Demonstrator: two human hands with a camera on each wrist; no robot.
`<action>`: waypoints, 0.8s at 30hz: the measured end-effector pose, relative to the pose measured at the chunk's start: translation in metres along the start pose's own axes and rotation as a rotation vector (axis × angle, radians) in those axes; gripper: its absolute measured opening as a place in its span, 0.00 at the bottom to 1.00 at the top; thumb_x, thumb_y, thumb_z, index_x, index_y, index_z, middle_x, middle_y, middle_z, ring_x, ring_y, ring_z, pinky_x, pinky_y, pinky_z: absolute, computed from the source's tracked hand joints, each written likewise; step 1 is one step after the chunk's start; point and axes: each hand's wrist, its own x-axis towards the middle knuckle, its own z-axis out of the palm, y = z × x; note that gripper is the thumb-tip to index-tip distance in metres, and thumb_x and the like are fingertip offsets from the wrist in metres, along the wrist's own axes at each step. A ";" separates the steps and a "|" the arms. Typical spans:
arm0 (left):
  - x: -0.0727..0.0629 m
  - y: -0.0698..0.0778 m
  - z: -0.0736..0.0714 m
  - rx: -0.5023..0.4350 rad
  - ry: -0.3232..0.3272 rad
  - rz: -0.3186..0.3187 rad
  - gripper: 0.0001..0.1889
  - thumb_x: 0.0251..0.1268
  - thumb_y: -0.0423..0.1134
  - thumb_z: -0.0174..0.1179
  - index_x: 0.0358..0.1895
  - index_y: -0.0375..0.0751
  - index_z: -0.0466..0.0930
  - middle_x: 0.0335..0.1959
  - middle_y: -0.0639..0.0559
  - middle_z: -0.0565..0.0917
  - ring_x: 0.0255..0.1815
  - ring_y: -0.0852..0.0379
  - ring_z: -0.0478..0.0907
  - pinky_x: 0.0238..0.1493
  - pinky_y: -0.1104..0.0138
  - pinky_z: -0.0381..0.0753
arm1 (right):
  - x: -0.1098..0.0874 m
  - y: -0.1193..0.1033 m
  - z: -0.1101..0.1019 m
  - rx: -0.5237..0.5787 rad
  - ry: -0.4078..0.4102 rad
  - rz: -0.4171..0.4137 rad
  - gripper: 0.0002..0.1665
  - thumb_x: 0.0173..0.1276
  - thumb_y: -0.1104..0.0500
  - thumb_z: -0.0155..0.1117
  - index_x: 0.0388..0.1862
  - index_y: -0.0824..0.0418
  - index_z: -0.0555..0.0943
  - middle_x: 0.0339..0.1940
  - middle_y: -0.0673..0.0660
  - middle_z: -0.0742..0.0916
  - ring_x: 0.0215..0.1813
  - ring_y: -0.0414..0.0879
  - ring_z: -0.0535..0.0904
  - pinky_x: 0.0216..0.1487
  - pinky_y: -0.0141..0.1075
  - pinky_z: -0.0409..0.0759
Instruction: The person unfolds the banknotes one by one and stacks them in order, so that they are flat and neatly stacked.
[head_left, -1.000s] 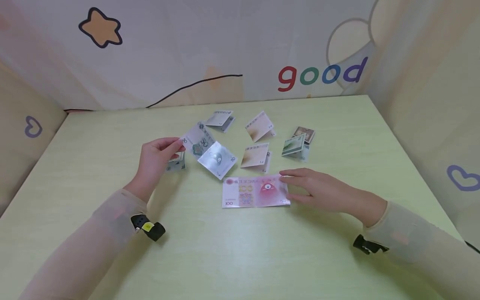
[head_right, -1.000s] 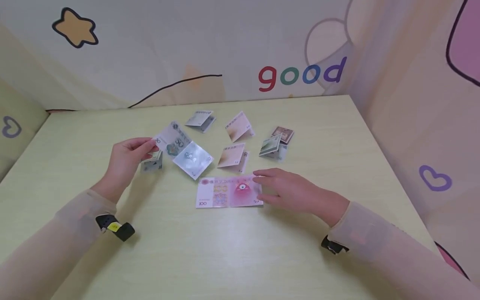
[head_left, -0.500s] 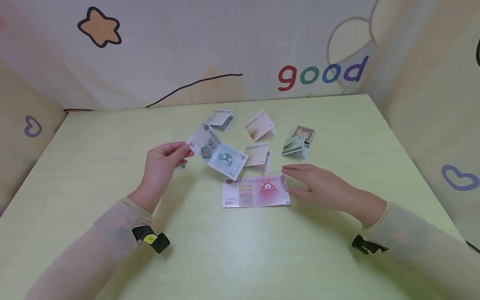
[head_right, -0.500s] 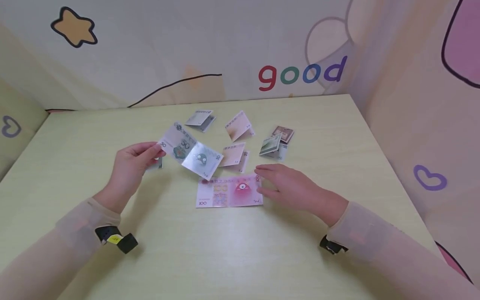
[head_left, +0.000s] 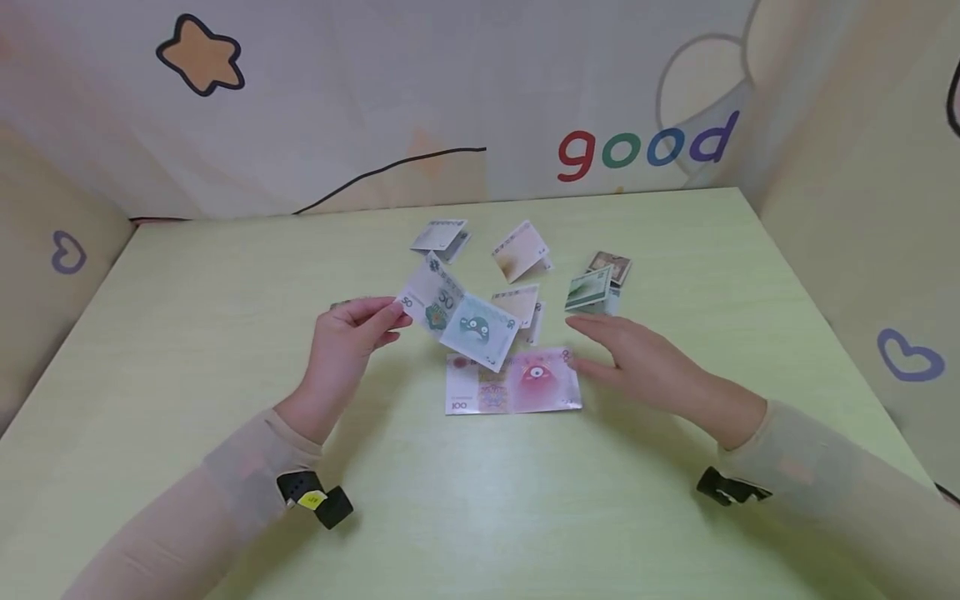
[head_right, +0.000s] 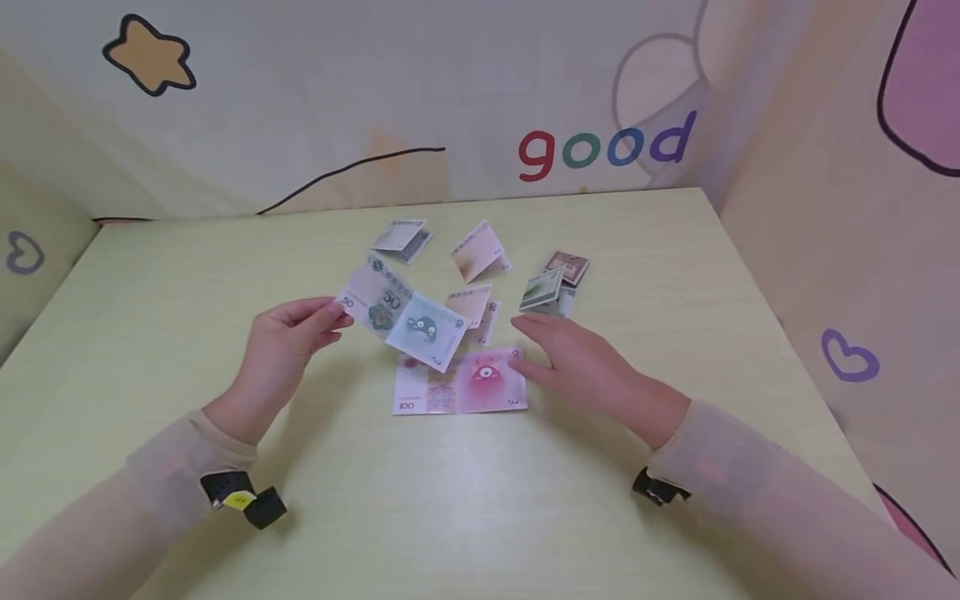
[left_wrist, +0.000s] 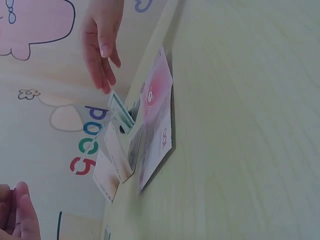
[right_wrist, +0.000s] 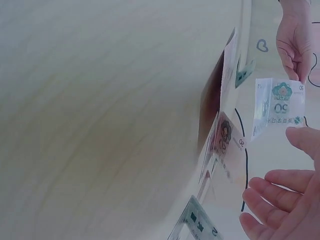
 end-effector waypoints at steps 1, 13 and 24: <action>-0.001 0.000 0.002 0.003 -0.005 -0.004 0.19 0.63 0.41 0.60 0.51 0.30 0.78 0.41 0.49 0.83 0.43 0.53 0.82 0.45 0.69 0.79 | 0.001 -0.001 0.000 0.003 0.004 0.000 0.34 0.66 0.52 0.62 0.66 0.67 0.67 0.64 0.64 0.73 0.66 0.60 0.65 0.62 0.53 0.64; -0.018 -0.003 0.025 -0.092 -0.052 -0.063 0.16 0.64 0.36 0.59 0.51 0.29 0.78 0.40 0.47 0.85 0.44 0.52 0.82 0.46 0.67 0.79 | 0.005 -0.006 0.003 0.035 0.024 0.008 0.41 0.62 0.48 0.65 0.68 0.67 0.64 0.66 0.64 0.70 0.67 0.60 0.63 0.62 0.54 0.64; -0.029 -0.005 0.041 -0.214 -0.064 -0.118 0.13 0.64 0.30 0.57 0.49 0.25 0.76 0.34 0.51 0.85 0.38 0.56 0.83 0.44 0.67 0.80 | 0.007 -0.013 0.006 0.041 0.042 0.031 0.48 0.58 0.44 0.68 0.70 0.65 0.61 0.69 0.63 0.67 0.68 0.59 0.61 0.61 0.54 0.67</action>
